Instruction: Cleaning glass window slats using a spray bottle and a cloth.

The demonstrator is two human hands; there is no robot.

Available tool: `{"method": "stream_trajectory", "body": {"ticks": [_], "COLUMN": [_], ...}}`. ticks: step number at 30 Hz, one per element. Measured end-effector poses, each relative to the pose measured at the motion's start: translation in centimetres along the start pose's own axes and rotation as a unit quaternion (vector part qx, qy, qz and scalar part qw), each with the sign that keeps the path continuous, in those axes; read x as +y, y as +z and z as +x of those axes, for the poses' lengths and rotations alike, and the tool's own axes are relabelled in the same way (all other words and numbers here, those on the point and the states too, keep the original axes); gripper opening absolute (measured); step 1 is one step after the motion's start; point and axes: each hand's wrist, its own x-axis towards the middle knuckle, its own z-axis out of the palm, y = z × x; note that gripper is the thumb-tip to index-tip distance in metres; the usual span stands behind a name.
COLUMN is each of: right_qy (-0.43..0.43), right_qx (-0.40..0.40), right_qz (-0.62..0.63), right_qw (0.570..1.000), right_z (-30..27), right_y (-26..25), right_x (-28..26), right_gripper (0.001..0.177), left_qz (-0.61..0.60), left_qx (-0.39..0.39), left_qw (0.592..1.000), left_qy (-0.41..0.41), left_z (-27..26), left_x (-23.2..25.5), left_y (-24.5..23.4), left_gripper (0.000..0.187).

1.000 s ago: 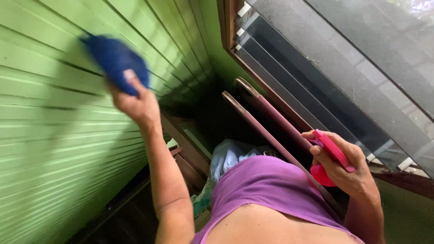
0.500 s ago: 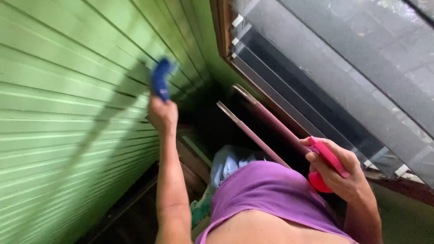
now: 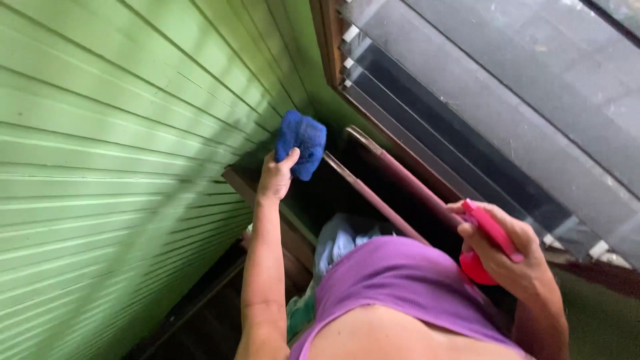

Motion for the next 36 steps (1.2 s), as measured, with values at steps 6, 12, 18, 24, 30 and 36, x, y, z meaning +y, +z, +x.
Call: {"method": "stream_trajectory", "body": {"ticks": [6, 12, 18, 24, 30, 36], "right_qy": [0.04, 0.022, -0.059, -0.025, 0.018, -0.026], "right_qx": [0.017, 0.071, 0.119, 0.169, 0.207, 0.278], "right_qz": [0.023, 0.021, 0.089, 0.075, 0.041, 0.058], "right_qw": [0.999, 0.997, 0.987, 0.983, 0.977, 0.958], "right_z": [-0.9, -2.4, -4.3, -7.0, -11.8, -12.8], "right_y": [-0.3, -0.9, -1.5, -2.2, -2.4, -3.2], "right_x": [-0.5, -1.3, -1.5, -1.1, -3.4, -3.1], "right_gripper": [0.035, 0.033, 0.034, 0.033, 0.036, 0.038], "left_qz": [-0.258, -0.274, 0.055, 0.513, 0.415, 0.424], "left_qx": [-0.023, -0.059, 0.129, -0.076, -0.389, -0.524], "left_qw": [0.964, 0.96, 0.97, 0.662, 0.658, 0.59], "left_qy": [-0.051, 0.025, 0.197, 0.541, 0.493, 0.444], "left_z": [-1.6, -2.5, -1.9, -2.1, -8.4, -9.4], "left_x": [2.3, 4.9, 10.6, 12.9, 8.5, 5.0], "left_y": [2.1, 9.3, 15.3, 22.2, 34.5, 41.4], "left_gripper": [0.049, 0.052, 0.037, 0.07, 0.018, 0.017]}}
